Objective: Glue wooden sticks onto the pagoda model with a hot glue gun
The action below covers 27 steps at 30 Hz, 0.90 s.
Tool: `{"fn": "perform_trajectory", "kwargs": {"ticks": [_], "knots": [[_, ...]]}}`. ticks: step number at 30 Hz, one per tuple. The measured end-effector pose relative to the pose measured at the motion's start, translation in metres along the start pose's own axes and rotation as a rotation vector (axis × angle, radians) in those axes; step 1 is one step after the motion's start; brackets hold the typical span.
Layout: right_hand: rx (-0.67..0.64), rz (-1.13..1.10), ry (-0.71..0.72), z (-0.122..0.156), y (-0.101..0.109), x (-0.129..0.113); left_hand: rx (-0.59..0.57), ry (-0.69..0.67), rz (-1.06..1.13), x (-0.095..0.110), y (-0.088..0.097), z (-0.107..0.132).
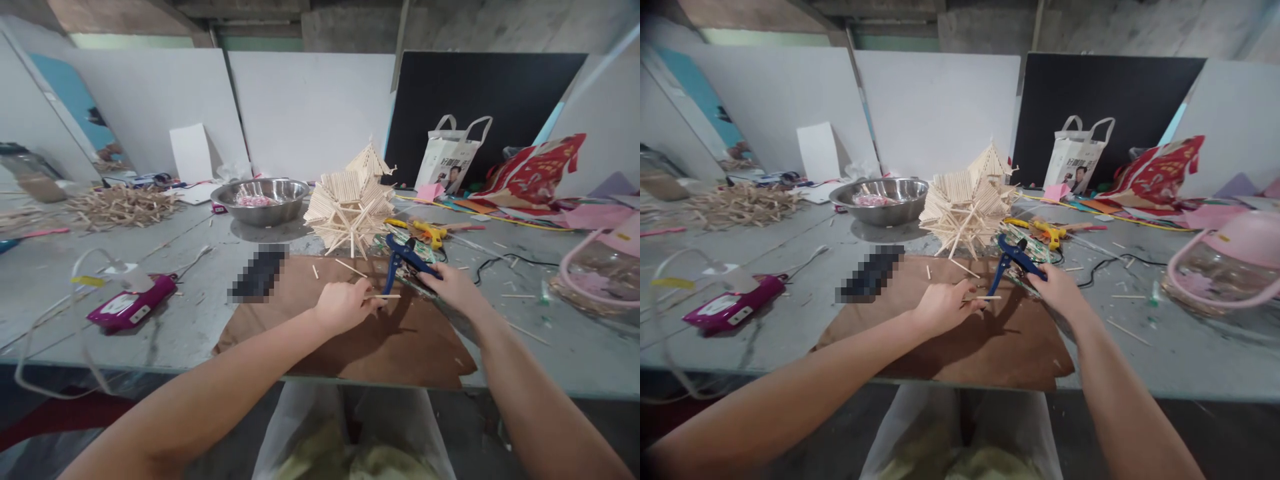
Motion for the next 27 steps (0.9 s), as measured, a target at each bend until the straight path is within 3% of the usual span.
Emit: {"fn": "perform_trajectory", "kwargs": {"ticks": [3,6,9,11,13,17,21,25,27], "knots": [[0.093,-0.190,0.013,0.001,0.007,0.001,-0.054,0.019,0.073,0.006,0.001,-0.011],[0.079,-0.471,-0.005,0.002,0.007,0.007,-0.088,0.016,0.218,0.013,-0.001,-0.022],[-0.060,-0.865,-0.008,0.007,0.006,0.008,-0.042,0.010,0.313,0.017,0.001,-0.028],[-0.181,-1.012,0.000,0.013,0.005,0.004,-0.005,-0.027,0.349,0.020,0.003,-0.029],[-0.220,-0.999,-0.012,0.018,0.004,0.003,0.012,-0.079,0.364,0.024,0.004,-0.027],[-0.104,-0.800,-0.008,0.023,0.002,0.000,0.060,-0.148,0.376,0.031,0.004,-0.023],[-0.105,-0.771,0.009,0.026,-0.005,-0.010,0.059,-0.208,0.432,0.037,0.001,-0.020],[-0.171,-0.914,0.188,0.028,-0.005,-0.024,0.039,-0.138,0.505,0.022,-0.001,-0.017],[-0.127,-0.953,0.290,0.027,-0.002,-0.027,0.065,-0.092,0.518,0.007,-0.003,-0.015]]}}
Point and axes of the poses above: each hand's wrist, its own z-axis away from the middle knuckle, its own y-axis out of the back of the hand, x = y × z, the point moved 6 cm from there along -z, towards the middle knuckle, and after that the axes turned 13 degrees about -z, right-handed, at the moved point
